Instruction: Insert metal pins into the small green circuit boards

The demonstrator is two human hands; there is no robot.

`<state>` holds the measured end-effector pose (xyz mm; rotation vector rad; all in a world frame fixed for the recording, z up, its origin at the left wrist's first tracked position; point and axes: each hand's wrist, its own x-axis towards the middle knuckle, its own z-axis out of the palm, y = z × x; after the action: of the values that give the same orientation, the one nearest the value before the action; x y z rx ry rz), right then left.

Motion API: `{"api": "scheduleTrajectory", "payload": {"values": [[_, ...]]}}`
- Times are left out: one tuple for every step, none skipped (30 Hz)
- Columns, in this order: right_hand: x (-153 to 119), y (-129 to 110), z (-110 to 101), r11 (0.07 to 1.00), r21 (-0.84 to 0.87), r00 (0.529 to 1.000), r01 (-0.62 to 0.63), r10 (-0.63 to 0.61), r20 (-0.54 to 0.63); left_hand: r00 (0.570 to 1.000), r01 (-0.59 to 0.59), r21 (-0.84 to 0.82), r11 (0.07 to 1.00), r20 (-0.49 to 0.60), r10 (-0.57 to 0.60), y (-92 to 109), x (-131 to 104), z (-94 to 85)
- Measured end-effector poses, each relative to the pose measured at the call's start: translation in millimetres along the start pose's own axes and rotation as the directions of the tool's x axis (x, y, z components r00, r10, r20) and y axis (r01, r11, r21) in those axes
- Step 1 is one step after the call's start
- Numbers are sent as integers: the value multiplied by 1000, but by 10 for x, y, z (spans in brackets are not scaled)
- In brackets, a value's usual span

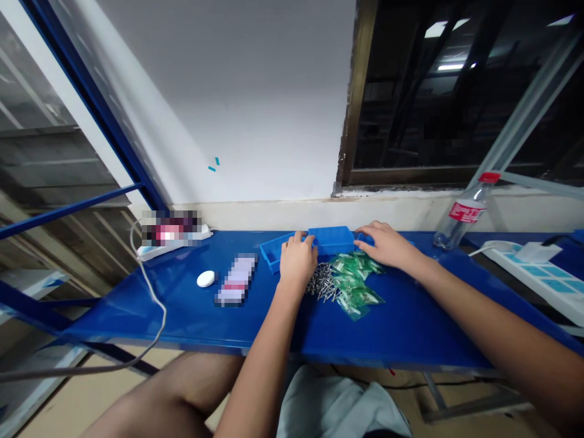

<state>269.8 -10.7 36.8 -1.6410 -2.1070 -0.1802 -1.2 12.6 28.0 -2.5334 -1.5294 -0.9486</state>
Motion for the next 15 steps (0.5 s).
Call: {"api": "scheduleTrajectory", "payload": {"values": [[38,57,29,1000,-14,1000,-12,12,17,1000,0,-4,1000,6,0,2,12,33],[51,96,56,1000,-12,999,-16,16,35,1000,-5,-11,1000,17,5,-4,12,60],[43,118,81,1000,-6,999,-18,18,43,1000,-11,-20,1000,22,11,-16,2,81],[22,125,102,1000,1,999,-17,17,42,999,-19,-27,999,25,20,-34,-16,96],[-6,123,120,1000,7,999,-11,11,38,999,-30,-32,999,28,31,-54,-39,106],[-35,118,134,1000,10,1000,-2,1,29,999,-42,-33,999,27,43,-75,-61,114],[-58,112,148,1000,10,1000,9,-9,17,998,-52,-32,998,25,53,-94,-80,121],[-72,109,163,1000,10,1000,19,-19,6,998,-59,-31,998,24,60,-109,-94,127],[-76,111,180,1000,11,1000,25,-26,3,998,-60,-31,998,22,61,-120,-101,135],[-70,117,200,1000,12,1000,27,-27,5,998,-56,-33,998,21,57,-128,-102,144],[-56,128,221,1000,12,1000,25,-25,13,999,-49,-37,998,19,49,-133,-97,154],[-38,141,243,1000,12,999,25,-25,24,999,-42,-42,998,20,42,-136,-90,164],[-20,156,263,999,14,999,32,-33,42,999,-38,-46,998,22,39,-138,-81,174],[-5,172,282,999,19,997,45,-46,61,999,-38,-48,998,27,39,-141,-71,183],[5,186,297,998,26,995,58,-60,76,999,-39,-49,998,33,40,-144,-63,191]]}}
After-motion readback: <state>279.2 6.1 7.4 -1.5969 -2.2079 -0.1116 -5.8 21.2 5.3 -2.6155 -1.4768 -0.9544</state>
